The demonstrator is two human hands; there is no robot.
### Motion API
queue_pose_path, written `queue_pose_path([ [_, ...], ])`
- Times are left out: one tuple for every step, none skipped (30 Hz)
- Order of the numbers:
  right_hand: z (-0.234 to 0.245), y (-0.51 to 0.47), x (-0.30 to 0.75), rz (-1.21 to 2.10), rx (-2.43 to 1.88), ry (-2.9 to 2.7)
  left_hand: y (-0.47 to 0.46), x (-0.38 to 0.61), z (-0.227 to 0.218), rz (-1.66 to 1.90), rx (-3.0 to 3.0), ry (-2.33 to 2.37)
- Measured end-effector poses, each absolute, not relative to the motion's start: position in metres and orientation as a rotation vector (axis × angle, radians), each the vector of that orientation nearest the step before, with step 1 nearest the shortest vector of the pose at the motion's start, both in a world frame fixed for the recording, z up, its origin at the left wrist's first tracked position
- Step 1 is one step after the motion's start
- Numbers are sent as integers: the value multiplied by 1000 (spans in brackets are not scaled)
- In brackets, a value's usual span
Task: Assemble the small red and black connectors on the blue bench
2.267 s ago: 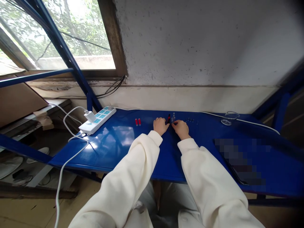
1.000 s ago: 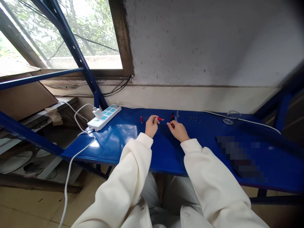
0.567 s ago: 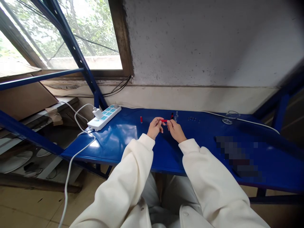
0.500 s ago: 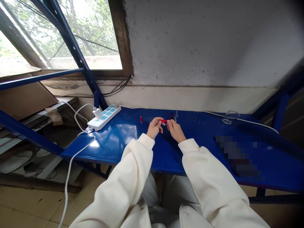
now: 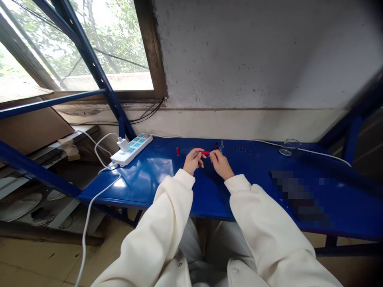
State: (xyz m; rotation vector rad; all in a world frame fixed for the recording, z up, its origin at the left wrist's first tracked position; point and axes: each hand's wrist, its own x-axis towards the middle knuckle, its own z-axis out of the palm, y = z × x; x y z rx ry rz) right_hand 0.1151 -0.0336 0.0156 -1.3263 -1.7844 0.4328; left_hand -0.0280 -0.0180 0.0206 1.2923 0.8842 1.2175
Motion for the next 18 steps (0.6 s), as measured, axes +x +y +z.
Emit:
queue_pose_path([
  [15, -33, 115, 441, -1318, -1784, -18, -28, 21, 1226, 1289, 899],
  [15, -33, 115, 452, -1313, -1782, -18, -28, 21, 1238, 1288, 912],
  [14, -32, 116, 461, -1311, -1780, -17, -29, 21, 1248, 1289, 923],
  [14, -32, 116, 465, -1311, -1779, -17, -29, 21, 1255, 1291, 929],
  [13, -31, 116, 461, -1310, -1781, -17, -29, 21, 1259, 1294, 931],
  [12, -31, 116, 448, -1308, -1790, -17, -29, 20, 1262, 1298, 929],
  [12, -30, 116, 429, -1304, -1801, -17, -28, 20, 1264, 1301, 924],
  [11, -29, 116, 406, -1300, -1815, -17, -28, 20, 1267, 1302, 921],
  [10, -28, 116, 383, -1296, -1828, -17, -28, 19, 1270, 1302, 918],
  [9, -27, 116, 361, -1293, -1839, -17, -28, 19, 1273, 1301, 915],
  [8, -26, 116, 343, -1290, -1847, -17, -28, 19, 1274, 1299, 910],
  [7, -25, 116, 329, -1286, -1853, -17, -28, 19, 1275, 1297, 901],
  [6, -24, 116, 320, -1281, -1857, -17, -28, 19, 1271, 1295, 888],
  [6, -24, 116, 317, -1276, -1861, -17, -28, 19, 1265, 1295, 874],
  [6, -24, 116, 318, -1271, -1863, -17, -28, 19, 1256, 1296, 862],
  [6, -24, 116, 323, -1266, -1866, -17, -28, 18, 1246, 1298, 857],
  [6, -24, 116, 330, -1261, -1869, -17, -28, 18, 1235, 1301, 857],
  [6, -24, 117, 336, -1256, -1873, -17, -28, 18, 1224, 1305, 862],
])
